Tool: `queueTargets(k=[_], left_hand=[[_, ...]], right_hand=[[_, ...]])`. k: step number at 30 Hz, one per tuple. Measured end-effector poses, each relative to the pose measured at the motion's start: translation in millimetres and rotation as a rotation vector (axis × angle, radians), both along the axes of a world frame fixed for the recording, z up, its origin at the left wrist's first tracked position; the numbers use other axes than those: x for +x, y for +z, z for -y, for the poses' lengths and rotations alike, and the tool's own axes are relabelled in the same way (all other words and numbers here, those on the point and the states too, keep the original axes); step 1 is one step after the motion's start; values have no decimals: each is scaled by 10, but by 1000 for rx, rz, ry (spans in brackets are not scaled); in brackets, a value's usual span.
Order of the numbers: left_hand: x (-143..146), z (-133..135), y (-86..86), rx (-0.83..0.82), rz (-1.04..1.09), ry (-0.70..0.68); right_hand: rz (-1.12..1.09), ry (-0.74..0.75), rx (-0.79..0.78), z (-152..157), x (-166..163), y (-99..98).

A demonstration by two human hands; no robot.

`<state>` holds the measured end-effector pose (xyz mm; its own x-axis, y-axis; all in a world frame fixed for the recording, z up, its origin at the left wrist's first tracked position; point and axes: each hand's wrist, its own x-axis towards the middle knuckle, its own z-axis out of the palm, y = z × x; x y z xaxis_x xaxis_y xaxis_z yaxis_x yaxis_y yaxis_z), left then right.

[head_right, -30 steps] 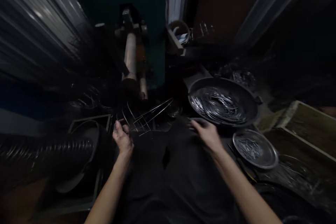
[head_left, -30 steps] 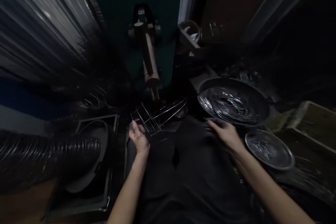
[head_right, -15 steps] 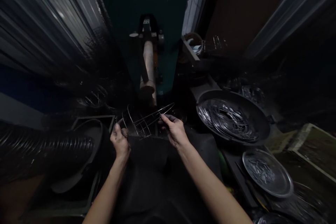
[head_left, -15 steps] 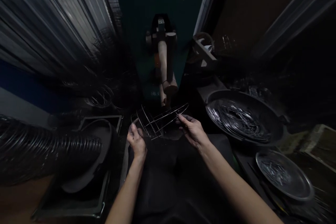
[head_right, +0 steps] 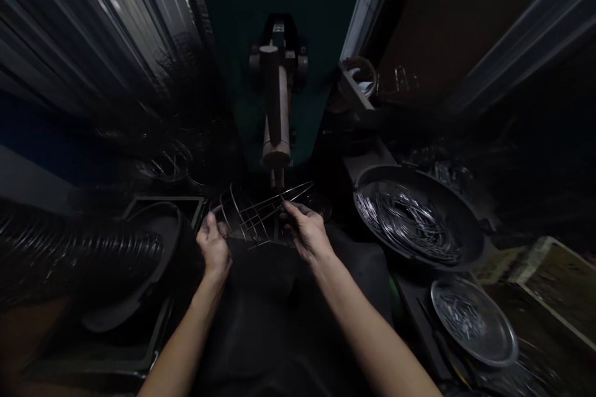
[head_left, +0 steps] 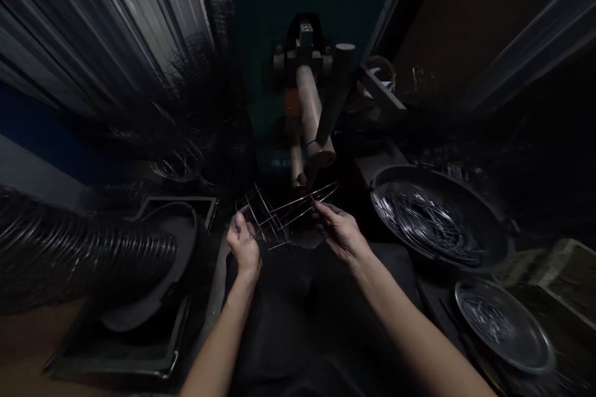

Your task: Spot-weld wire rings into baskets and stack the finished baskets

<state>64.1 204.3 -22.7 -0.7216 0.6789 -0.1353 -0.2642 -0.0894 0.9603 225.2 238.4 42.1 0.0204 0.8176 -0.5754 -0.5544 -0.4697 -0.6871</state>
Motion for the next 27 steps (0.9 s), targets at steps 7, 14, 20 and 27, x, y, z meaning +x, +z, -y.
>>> queueTargets(k=[7,14,20,27], left_hand=[[-17,-62,30,-14,21,-28],[-38,-103,124,-4,60,-47],[-80,-62,274,-10,147,-127],[-66,-93,279,-20,203,-94]], right_hand=[[-3,10,30,-63,-11,-37],[-8,17,34,-127,-46,30],[-10,-6,-24,-124,-69,96],[-9,11,-3,44,71,32]])
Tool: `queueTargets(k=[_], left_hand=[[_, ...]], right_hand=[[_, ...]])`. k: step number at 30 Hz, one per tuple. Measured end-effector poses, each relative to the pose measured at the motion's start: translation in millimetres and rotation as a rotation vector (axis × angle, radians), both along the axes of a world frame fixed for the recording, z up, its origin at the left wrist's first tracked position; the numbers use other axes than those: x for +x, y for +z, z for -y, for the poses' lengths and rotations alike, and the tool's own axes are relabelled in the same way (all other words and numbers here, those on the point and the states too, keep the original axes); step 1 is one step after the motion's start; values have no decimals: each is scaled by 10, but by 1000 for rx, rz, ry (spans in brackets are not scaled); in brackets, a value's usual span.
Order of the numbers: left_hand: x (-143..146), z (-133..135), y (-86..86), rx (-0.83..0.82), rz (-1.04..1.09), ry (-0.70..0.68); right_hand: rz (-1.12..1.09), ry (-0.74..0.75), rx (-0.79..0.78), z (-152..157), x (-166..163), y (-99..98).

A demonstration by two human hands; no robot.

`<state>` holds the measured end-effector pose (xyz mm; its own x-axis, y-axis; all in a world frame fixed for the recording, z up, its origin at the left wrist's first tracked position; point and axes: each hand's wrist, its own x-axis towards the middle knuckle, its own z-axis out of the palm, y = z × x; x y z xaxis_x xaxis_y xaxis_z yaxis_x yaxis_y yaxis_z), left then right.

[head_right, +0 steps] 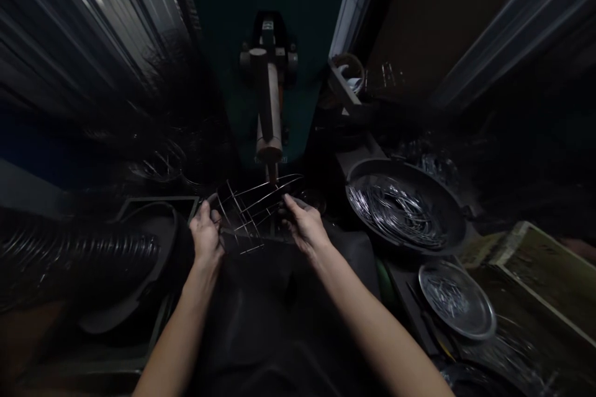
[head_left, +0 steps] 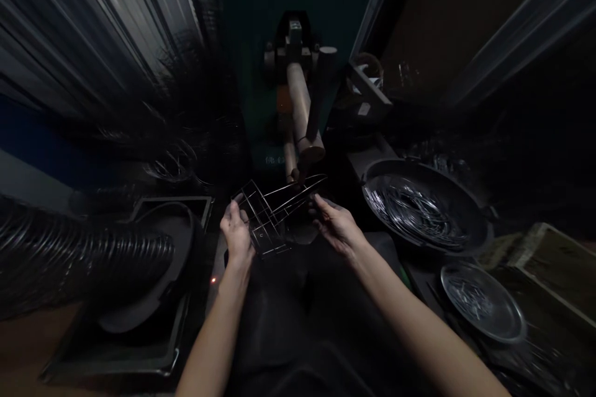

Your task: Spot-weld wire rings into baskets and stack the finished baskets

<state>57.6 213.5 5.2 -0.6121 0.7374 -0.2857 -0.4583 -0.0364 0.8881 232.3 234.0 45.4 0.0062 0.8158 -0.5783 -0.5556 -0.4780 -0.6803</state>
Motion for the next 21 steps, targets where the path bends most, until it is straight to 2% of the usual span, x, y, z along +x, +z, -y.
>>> queueTargets(k=[8,16,19,21], left_hand=[[-76,-103,-30,36,-56,44],[-80,-139,2,34,-74,22],[-17,-104,-40,52,-62,38],[62,40,-99,47,-53,77]], right_hand=[[15,-3,4,43,153,-114],[9,-13,-16,120,230,-58],[117,-10,-38,311,451,-48],[302,32,-26,474,626,-71]])
